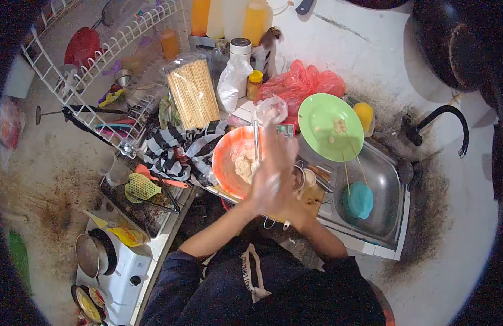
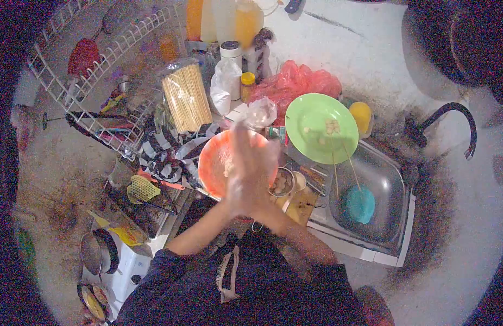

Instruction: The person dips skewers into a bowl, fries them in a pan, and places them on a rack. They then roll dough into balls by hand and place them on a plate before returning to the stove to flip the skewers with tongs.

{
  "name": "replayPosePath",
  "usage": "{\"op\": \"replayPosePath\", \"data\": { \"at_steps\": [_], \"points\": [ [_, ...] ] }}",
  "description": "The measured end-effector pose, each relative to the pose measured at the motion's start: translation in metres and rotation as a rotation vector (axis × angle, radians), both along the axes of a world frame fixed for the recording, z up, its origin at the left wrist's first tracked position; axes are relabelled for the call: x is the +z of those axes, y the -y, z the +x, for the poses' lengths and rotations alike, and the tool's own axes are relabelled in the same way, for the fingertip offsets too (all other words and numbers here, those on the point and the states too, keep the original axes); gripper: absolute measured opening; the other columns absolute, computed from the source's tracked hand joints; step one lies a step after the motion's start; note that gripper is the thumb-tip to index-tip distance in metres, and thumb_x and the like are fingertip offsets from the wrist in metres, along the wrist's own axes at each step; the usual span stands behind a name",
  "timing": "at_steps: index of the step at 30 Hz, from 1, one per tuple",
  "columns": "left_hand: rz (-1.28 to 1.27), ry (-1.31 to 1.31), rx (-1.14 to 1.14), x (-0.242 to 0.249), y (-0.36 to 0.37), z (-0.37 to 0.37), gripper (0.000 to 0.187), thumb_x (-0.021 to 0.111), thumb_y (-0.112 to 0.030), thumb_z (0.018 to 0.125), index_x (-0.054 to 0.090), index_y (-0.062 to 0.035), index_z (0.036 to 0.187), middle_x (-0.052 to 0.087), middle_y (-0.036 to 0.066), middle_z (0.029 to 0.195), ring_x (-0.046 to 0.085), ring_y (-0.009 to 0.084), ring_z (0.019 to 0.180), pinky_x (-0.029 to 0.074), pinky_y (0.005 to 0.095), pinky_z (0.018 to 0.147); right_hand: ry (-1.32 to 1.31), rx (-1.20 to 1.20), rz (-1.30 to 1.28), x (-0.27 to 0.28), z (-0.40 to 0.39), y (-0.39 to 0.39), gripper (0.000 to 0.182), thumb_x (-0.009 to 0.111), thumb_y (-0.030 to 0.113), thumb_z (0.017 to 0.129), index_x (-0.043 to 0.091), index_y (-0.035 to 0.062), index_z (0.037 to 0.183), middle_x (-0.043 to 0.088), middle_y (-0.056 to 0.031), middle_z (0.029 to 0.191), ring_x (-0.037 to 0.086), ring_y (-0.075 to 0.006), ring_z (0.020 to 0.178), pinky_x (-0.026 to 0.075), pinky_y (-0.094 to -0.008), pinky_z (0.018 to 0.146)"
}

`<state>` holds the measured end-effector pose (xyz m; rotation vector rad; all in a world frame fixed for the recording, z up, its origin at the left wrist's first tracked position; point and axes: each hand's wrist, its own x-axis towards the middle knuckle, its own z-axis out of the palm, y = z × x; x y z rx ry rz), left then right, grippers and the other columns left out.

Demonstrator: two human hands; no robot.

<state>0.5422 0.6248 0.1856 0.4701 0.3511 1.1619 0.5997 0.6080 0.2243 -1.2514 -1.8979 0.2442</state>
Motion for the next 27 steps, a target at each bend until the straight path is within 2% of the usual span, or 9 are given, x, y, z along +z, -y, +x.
{"op": "replayPosePath", "data": {
  "at_steps": [6, 8, 10, 13, 16, 20, 24, 25, 27],
  "points": [
    [-0.124, 0.021, 0.002, 0.031, 0.016, -0.004, 0.050, 0.024, -0.031, 0.092, 0.021, -0.0033, 0.134, 0.023, 0.010, 0.138, 0.026, 0.0197, 0.125, 0.021, 0.0328, 0.103, -0.023, 0.103, 0.163, -0.027, 0.013, -0.016, 0.055, 0.031, 0.027, 0.086, 0.024, -0.0036, 0.131, 0.019, -0.0240, 0.136, 0.016, -0.0364, 0.128, 0.009, -0.0422, 0.105],
    [0.053, -0.196, -0.032, 0.007, 0.019, 0.012, 0.053, 0.025, -0.032, 0.091, 0.015, -0.0033, 0.135, 0.017, 0.012, 0.140, 0.020, 0.0204, 0.128, 0.016, 0.0317, 0.105, -0.258, -0.071, 0.056, -0.012, 0.014, -0.020, 0.066, 0.012, 0.046, 0.088, 0.020, -0.0019, 0.133, 0.015, -0.0206, 0.139, 0.009, -0.0319, 0.130, 0.004, -0.0404, 0.105],
    [0.159, -0.138, -0.052, -0.040, -0.003, 0.016, 0.055, 0.028, -0.035, 0.091, 0.018, -0.0019, 0.134, 0.018, 0.007, 0.140, 0.019, 0.0174, 0.128, 0.015, 0.0285, 0.105, -0.385, -0.736, 0.032, -0.047, -0.029, -0.005, 0.058, 0.034, 0.031, 0.086, 0.022, -0.0028, 0.132, 0.018, -0.0231, 0.137, 0.015, -0.0364, 0.128, 0.009, -0.0422, 0.105],
    [0.359, 0.339, -0.053, -0.021, -0.028, -0.001, 0.054, 0.027, -0.034, 0.091, 0.018, -0.0022, 0.134, 0.016, 0.010, 0.141, 0.021, 0.0191, 0.128, 0.016, 0.0305, 0.105, -0.119, 0.408, 0.080, -0.016, 0.003, 0.012, 0.073, 0.047, 0.034, 0.074, 0.022, -0.0071, 0.130, 0.020, -0.0260, 0.135, 0.014, -0.0375, 0.128, 0.010, -0.0427, 0.105],
    [0.058, 0.108, -0.066, 0.019, 0.000, -0.012, 0.058, 0.028, -0.039, 0.088, 0.021, -0.0045, 0.133, 0.020, 0.014, 0.139, 0.023, 0.0253, 0.127, 0.017, 0.0336, 0.105, 0.381, 0.036, 0.196, -0.023, 0.030, -0.011, 0.074, 0.045, 0.038, 0.075, 0.023, -0.0068, 0.130, 0.020, -0.0258, 0.135, 0.015, -0.0367, 0.128, 0.010, -0.0425, 0.105],
    [0.184, 0.083, -0.232, -0.030, 0.002, 0.021, 0.060, 0.025, -0.043, 0.088, 0.019, -0.0057, 0.134, 0.017, 0.010, 0.141, 0.020, 0.0228, 0.128, 0.018, 0.0327, 0.104, -0.055, -0.598, -0.444, -0.041, -0.008, -0.008, 0.071, 0.038, 0.043, 0.079, 0.023, -0.0016, 0.132, 0.019, -0.0212, 0.138, 0.016, -0.0322, 0.129, 0.010, -0.0432, 0.105],
    [0.142, 0.296, -0.094, -0.031, -0.036, 0.015, 0.062, 0.027, -0.047, 0.088, 0.019, -0.0064, 0.134, 0.020, 0.008, 0.140, 0.021, 0.0222, 0.128, 0.017, 0.0321, 0.105, -0.195, 0.420, 0.177, -0.026, 0.004, 0.007, 0.068, 0.035, 0.040, 0.082, 0.017, -0.0005, 0.133, 0.015, -0.0181, 0.140, 0.015, -0.0295, 0.130, 0.011, -0.0385, 0.106],
    [0.141, 0.296, -0.094, -0.013, -0.027, 0.007, 0.062, 0.027, -0.047, 0.088, 0.019, -0.0064, 0.134, 0.020, 0.008, 0.140, 0.021, 0.0222, 0.128, 0.017, 0.0321, 0.105, -0.051, -0.098, -0.324, -0.045, -0.003, -0.022, 0.068, 0.034, 0.038, 0.083, 0.013, -0.0021, 0.134, 0.014, -0.0202, 0.139, 0.015, -0.0309, 0.130, 0.010, -0.0374, 0.106],
    [0.007, 0.447, -0.215, 0.012, -0.005, -0.007, 0.058, 0.026, -0.043, 0.090, 0.023, -0.0040, 0.133, 0.024, 0.007, 0.138, 0.022, 0.0205, 0.127, 0.016, 0.0315, 0.105, -0.110, -0.060, -0.112, -0.030, 0.019, -0.031, 0.068, 0.033, 0.038, 0.084, 0.011, -0.0026, 0.134, 0.012, -0.0203, 0.140, 0.012, -0.0315, 0.130, 0.008, -0.0369, 0.106]
  ]
}}
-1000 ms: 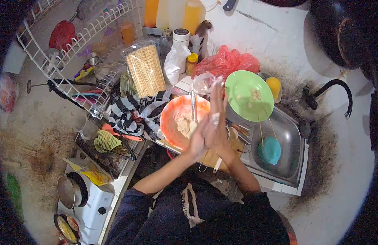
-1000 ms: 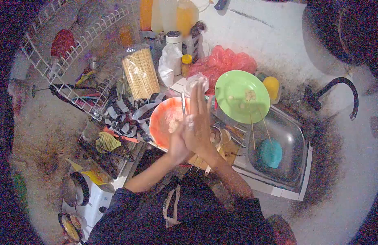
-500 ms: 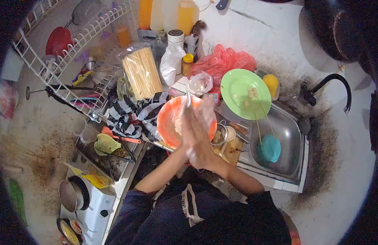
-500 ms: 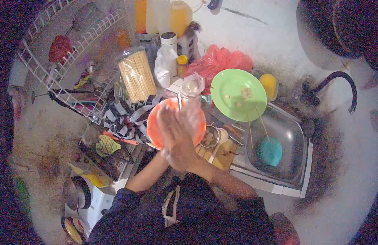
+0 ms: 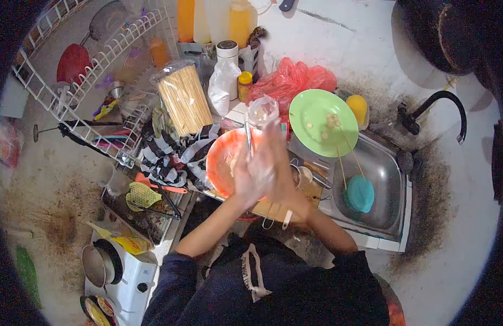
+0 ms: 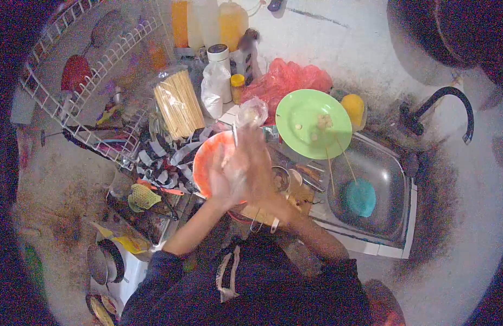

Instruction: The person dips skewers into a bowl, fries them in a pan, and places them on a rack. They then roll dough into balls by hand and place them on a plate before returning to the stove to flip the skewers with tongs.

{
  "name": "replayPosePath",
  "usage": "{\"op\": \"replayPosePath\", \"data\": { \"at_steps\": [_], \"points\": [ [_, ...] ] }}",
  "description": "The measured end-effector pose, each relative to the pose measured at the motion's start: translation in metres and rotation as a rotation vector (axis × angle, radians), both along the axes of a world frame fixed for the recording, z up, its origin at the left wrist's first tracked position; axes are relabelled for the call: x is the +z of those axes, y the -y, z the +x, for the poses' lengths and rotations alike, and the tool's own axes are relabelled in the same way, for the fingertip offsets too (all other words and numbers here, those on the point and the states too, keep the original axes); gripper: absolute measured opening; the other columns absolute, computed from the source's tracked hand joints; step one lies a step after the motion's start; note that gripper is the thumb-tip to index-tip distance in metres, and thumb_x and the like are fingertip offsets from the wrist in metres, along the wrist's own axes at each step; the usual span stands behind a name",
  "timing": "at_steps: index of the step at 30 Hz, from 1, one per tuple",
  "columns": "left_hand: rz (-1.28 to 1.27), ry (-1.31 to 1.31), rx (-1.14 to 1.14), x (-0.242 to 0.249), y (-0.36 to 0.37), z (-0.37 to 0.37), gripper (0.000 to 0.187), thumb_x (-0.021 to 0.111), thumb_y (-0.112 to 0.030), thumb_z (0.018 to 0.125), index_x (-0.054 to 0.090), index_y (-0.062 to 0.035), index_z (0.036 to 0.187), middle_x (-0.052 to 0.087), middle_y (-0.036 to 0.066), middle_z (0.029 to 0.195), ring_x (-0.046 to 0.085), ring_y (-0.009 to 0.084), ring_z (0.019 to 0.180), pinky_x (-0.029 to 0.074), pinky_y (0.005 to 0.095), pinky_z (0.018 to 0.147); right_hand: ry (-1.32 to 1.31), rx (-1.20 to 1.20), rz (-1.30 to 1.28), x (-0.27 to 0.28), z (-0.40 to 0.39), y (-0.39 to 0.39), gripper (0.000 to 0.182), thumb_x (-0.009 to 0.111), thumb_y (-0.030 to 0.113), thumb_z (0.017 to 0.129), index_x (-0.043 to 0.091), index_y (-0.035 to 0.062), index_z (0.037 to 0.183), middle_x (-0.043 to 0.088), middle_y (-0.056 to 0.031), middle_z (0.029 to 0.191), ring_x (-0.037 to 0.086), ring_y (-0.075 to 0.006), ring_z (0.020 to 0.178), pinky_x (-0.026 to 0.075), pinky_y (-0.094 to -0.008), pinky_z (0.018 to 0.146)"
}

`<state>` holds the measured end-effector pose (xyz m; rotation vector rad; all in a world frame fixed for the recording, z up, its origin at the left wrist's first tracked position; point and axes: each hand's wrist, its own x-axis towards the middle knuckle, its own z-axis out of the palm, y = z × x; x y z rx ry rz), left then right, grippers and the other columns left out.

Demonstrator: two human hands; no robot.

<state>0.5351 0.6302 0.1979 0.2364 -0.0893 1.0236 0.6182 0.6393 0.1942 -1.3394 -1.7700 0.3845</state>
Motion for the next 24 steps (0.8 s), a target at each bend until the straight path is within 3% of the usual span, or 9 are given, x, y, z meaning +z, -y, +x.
{"op": "replayPosePath", "data": {
  "at_steps": [1, 3, 5, 7, 13, 14, 16, 20, 24],
  "points": [
    [-0.003, 0.003, 0.003, -0.004, 0.003, 0.004, 0.058, 0.026, -0.043, 0.090, 0.023, -0.0040, 0.133, 0.024, 0.007, 0.138, 0.022, 0.0205, 0.127, 0.016, 0.0315, 0.105, -0.054, 0.023, 0.219, 0.009, 0.008, 0.000, 0.068, 0.032, 0.038, 0.085, 0.008, -0.0030, 0.134, 0.010, -0.0204, 0.140, 0.009, -0.0322, 0.130, 0.006, -0.0363, 0.106],
    [0.124, -0.508, 0.165, -0.009, 0.005, 0.016, 0.056, 0.024, -0.041, 0.091, 0.023, -0.0029, 0.133, 0.026, 0.006, 0.137, 0.023, 0.0195, 0.127, 0.016, 0.0317, 0.105, -0.229, 0.064, 0.214, 0.015, 0.001, 0.000, 0.071, 0.026, 0.044, 0.086, 0.002, -0.0025, 0.134, 0.002, -0.0188, 0.141, 0.001, -0.0308, 0.131, 0.002, -0.0348, 0.106],
    [0.170, -0.660, 0.283, 0.007, 0.002, 0.014, 0.059, 0.023, -0.041, 0.091, 0.017, -0.0013, 0.134, 0.020, 0.006, 0.140, 0.017, 0.0184, 0.129, 0.011, 0.0306, 0.106, -0.700, 0.344, 0.093, 0.010, -0.017, 0.007, 0.078, 0.002, 0.060, 0.082, -0.008, 0.0030, 0.135, -0.009, -0.0117, 0.142, -0.006, -0.0248, 0.131, -0.004, -0.0368, 0.105],
    [0.384, -0.737, 0.705, 0.013, -0.012, 0.010, 0.059, 0.020, -0.040, 0.092, 0.012, -0.0011, 0.135, 0.013, 0.009, 0.142, 0.009, 0.0169, 0.131, 0.007, 0.0288, 0.106, -0.650, 0.299, 0.097, 0.010, -0.016, 0.008, 0.076, 0.006, 0.057, 0.083, -0.008, 0.0027, 0.135, -0.008, -0.0122, 0.142, -0.005, -0.0249, 0.131, -0.003, -0.0365, 0.105],
    [0.600, -0.574, 0.743, 0.014, 0.019, 0.023, 0.058, 0.014, -0.038, 0.092, 0.002, -0.0016, 0.136, -0.001, 0.006, 0.144, -0.003, 0.0204, 0.132, -0.003, 0.0302, 0.105, -0.339, 0.046, 0.137, 0.031, -0.011, 0.013, 0.072, 0.032, 0.037, 0.087, -0.008, 0.0009, 0.134, -0.003, -0.0152, 0.143, 0.001, -0.0252, 0.132, 0.001, -0.0347, 0.105],
    [0.655, -0.729, 0.694, 0.012, 0.014, 0.016, 0.057, 0.013, -0.038, 0.092, 0.000, -0.0024, 0.136, -0.003, 0.007, 0.143, -0.004, 0.0201, 0.132, -0.003, 0.0306, 0.105, -0.470, 0.142, 0.157, 0.038, -0.012, 0.020, 0.073, 0.041, 0.025, 0.083, -0.005, -0.0002, 0.135, -0.001, -0.0161, 0.142, 0.002, -0.0259, 0.132, 0.005, -0.0349, 0.105],
    [0.755, -1.041, 0.573, 0.009, 0.005, 0.005, 0.056, 0.011, -0.036, 0.093, -0.006, -0.0041, 0.135, -0.008, 0.008, 0.143, -0.007, 0.0195, 0.131, -0.004, 0.0313, 0.105, -0.487, 0.210, 0.120, 0.043, -0.028, 0.037, 0.073, 0.041, 0.025, 0.083, -0.005, -0.0004, 0.135, -0.001, -0.0164, 0.142, 0.002, -0.0267, 0.132, 0.006, -0.0355, 0.105],
    [0.626, -0.552, 0.647, 0.032, 0.009, -0.002, 0.056, 0.014, -0.037, 0.093, -0.004, -0.0067, 0.136, -0.008, 0.007, 0.143, -0.005, 0.0196, 0.131, -0.002, 0.0314, 0.105, -0.306, 0.206, 0.124, 0.025, -0.020, 0.028, 0.070, 0.037, 0.026, 0.086, -0.005, -0.0014, 0.134, -0.003, -0.0165, 0.142, -0.001, -0.0272, 0.131, 0.003, -0.0355, 0.106],
    [0.640, -0.731, 0.452, 0.022, 0.025, 0.005, 0.058, 0.015, -0.039, 0.093, -0.004, -0.0061, 0.136, -0.005, 0.007, 0.143, 0.000, 0.0202, 0.132, 0.001, 0.0317, 0.106, -0.357, 0.172, 0.187, 0.038, -0.016, 0.025, 0.068, 0.031, 0.030, 0.087, -0.006, -0.0021, 0.134, -0.002, -0.0188, 0.141, -0.002, -0.0295, 0.131, 0.002, -0.0385, 0.105]
  ]
}}
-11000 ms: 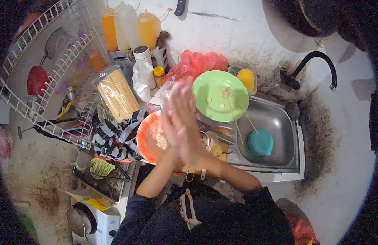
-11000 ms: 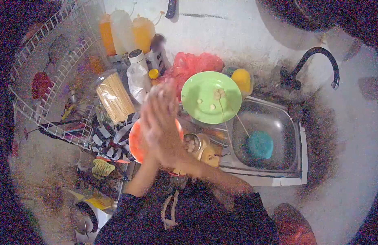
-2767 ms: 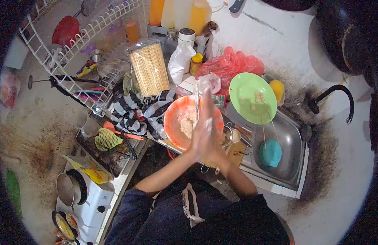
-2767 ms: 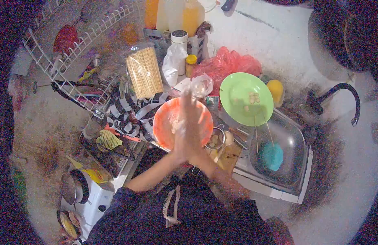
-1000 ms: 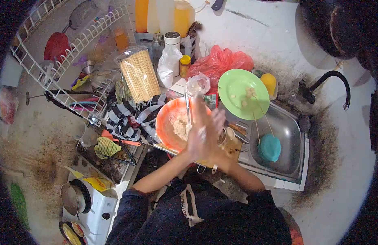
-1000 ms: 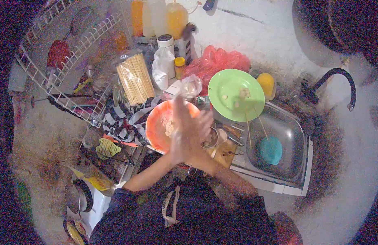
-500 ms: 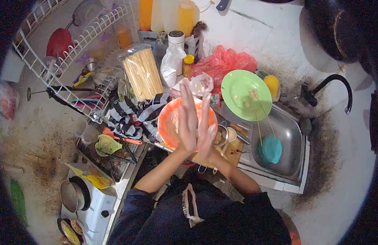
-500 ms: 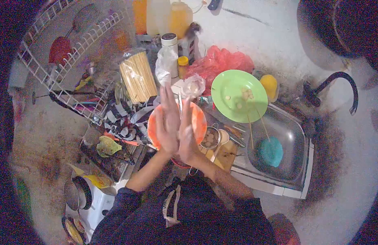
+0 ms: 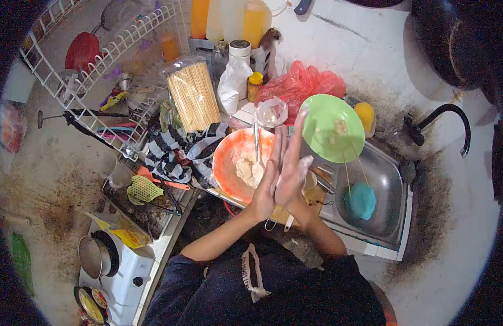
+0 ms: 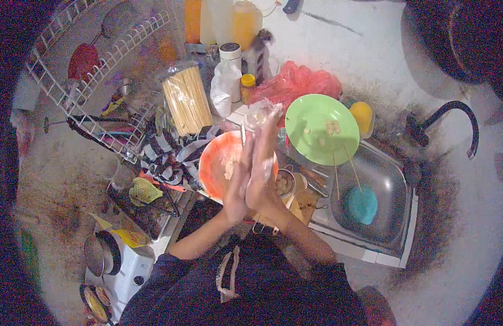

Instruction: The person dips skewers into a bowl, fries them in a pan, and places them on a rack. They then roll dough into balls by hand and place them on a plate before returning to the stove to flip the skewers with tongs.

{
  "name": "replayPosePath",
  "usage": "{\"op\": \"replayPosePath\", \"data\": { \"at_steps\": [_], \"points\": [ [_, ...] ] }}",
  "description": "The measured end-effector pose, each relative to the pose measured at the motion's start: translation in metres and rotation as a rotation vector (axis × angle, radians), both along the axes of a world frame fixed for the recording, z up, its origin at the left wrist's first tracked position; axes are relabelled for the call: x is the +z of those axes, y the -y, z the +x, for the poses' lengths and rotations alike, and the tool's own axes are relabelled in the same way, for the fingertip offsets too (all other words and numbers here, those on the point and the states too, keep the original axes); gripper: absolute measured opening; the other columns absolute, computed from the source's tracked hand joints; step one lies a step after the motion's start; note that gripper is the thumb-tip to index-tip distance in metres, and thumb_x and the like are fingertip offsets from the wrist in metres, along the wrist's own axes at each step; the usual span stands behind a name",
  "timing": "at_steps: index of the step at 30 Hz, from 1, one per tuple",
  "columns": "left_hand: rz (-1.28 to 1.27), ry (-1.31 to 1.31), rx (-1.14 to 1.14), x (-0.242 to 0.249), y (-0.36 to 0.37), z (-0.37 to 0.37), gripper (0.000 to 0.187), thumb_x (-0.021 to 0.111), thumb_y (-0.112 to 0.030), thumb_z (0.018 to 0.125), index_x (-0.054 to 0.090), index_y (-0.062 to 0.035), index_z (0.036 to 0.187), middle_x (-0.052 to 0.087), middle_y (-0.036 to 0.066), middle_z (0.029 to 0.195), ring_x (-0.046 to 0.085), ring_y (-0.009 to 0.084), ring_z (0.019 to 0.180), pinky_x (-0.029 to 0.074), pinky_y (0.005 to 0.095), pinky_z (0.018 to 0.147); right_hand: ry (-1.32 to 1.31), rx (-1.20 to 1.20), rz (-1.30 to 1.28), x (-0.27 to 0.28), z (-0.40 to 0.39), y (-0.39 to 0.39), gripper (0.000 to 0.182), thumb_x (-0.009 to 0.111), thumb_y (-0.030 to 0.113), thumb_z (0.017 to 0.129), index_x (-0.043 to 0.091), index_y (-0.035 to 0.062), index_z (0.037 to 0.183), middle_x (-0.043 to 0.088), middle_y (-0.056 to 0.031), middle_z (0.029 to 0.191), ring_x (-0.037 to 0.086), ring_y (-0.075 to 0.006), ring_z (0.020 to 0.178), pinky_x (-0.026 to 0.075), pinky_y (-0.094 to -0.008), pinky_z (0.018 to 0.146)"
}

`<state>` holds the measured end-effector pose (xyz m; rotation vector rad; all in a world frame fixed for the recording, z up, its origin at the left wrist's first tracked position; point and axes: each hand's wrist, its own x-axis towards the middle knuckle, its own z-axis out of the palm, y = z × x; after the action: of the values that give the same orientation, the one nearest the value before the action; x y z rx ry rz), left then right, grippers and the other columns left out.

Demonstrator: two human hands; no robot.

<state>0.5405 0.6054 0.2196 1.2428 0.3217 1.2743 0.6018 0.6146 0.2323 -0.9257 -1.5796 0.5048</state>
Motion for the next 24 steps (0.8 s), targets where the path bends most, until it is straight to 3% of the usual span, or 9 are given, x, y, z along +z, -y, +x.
{"op": "replayPosePath", "data": {
  "at_steps": [3, 7, 13, 15, 16, 17, 19, 21, 24],
  "points": [
    [-0.380, 0.031, -0.107, -0.039, -0.014, -0.001, 0.057, 0.014, -0.037, 0.093, -0.003, -0.0043, 0.136, -0.002, 0.008, 0.143, 0.003, 0.0203, 0.132, 0.000, 0.0311, 0.106, 0.152, -0.086, 0.017, 0.012, -0.009, 0.019, 0.067, 0.025, 0.033, 0.088, -0.007, -0.0050, 0.133, -0.003, -0.0216, 0.141, -0.002, -0.0311, 0.131, 0.000, -0.0406, 0.105],
    [-0.098, 0.394, 0.097, 0.016, -0.015, -0.007, 0.057, 0.022, -0.034, 0.092, 0.006, -0.0015, 0.136, 0.008, 0.009, 0.142, 0.008, 0.0198, 0.131, 0.006, 0.0316, 0.107, 0.261, 0.126, 0.118, -0.015, -0.006, 0.013, 0.061, 0.030, 0.016, 0.086, -0.002, -0.0107, 0.131, -0.005, -0.0253, 0.139, -0.003, -0.0320, 0.131, 0.002, -0.0361, 0.105],
    [-0.411, 0.091, -0.076, -0.033, -0.007, -0.010, 0.055, 0.023, -0.035, 0.092, 0.015, -0.0010, 0.134, 0.015, 0.009, 0.141, 0.015, 0.0197, 0.130, 0.010, 0.0319, 0.106, 0.136, -0.208, 0.122, -0.001, -0.014, 0.008, 0.061, 0.037, 0.018, 0.086, 0.006, -0.0029, 0.134, 0.007, -0.0199, 0.141, 0.005, -0.0319, 0.131, 0.006, -0.0373, 0.105],
    [0.001, -0.028, -0.087, -0.087, -0.031, -0.025, 0.056, 0.022, -0.037, 0.092, 0.013, -0.0018, 0.135, 0.014, 0.008, 0.141, 0.012, 0.0177, 0.130, 0.006, 0.0299, 0.106, -0.157, -0.205, -0.265, -0.033, -0.022, -0.011, 0.065, 0.041, 0.013, 0.079, 0.009, -0.0072, 0.133, 0.007, -0.0254, 0.139, 0.008, -0.0357, 0.130, 0.007, -0.0403, 0.105],
    [-0.421, 0.249, -0.023, -0.047, -0.022, -0.012, 0.055, 0.024, -0.036, 0.092, 0.015, -0.0016, 0.135, 0.017, 0.008, 0.140, 0.013, 0.0179, 0.130, 0.009, 0.0302, 0.106, 0.131, -0.154, 0.082, -0.040, -0.018, -0.006, 0.067, 0.042, 0.013, 0.078, 0.009, -0.0079, 0.132, 0.007, -0.0258, 0.139, 0.009, -0.0359, 0.130, 0.008, -0.0407, 0.105],
    [-0.419, 0.249, -0.024, -0.023, -0.020, -0.009, 0.055, 0.024, -0.036, 0.092, 0.015, -0.0016, 0.135, 0.017, 0.008, 0.140, 0.013, 0.0179, 0.130, 0.009, 0.0302, 0.106, 0.420, -0.095, 0.430, -0.044, -0.012, -0.004, 0.069, 0.043, 0.013, 0.076, 0.010, -0.0085, 0.132, 0.007, -0.0261, 0.139, 0.010, -0.0361, 0.130, 0.009, -0.0411, 0.105],
    [-0.296, 0.451, 0.007, 0.006, -0.016, -0.008, 0.053, 0.024, -0.033, 0.092, 0.017, -0.0004, 0.134, 0.019, 0.009, 0.140, 0.019, 0.0205, 0.129, 0.013, 0.0313, 0.106, 0.404, -0.110, 0.064, -0.015, -0.006, 0.003, 0.069, 0.044, 0.015, 0.077, 0.009, -0.0065, 0.133, 0.007, -0.0226, 0.140, 0.010, -0.0338, 0.130, 0.010, -0.0397, 0.105],
    [-0.406, 0.277, 0.003, -0.006, -0.004, -0.008, 0.051, 0.025, -0.031, 0.092, 0.019, -0.0001, 0.133, 0.024, 0.009, 0.138, 0.021, 0.0212, 0.128, 0.015, 0.0311, 0.105, 0.397, -0.358, 0.055, -0.009, -0.002, -0.009, 0.071, 0.044, 0.018, 0.077, 0.008, -0.0055, 0.134, 0.008, -0.0201, 0.141, 0.011, -0.0318, 0.130, 0.010, -0.0390, 0.105],
    [-0.372, 0.085, 0.003, -0.073, -0.016, 0.002, 0.049, 0.025, -0.026, 0.093, 0.020, -0.0002, 0.134, 0.022, 0.009, 0.138, 0.020, 0.0184, 0.127, 0.015, 0.0289, 0.105, 0.347, -0.216, 0.118, -0.030, -0.006, -0.008, 0.069, 0.044, 0.017, 0.077, 0.011, -0.0066, 0.133, 0.013, -0.0222, 0.139, 0.012, -0.0335, 0.130, 0.012, -0.0401, 0.105]
  ]
}}
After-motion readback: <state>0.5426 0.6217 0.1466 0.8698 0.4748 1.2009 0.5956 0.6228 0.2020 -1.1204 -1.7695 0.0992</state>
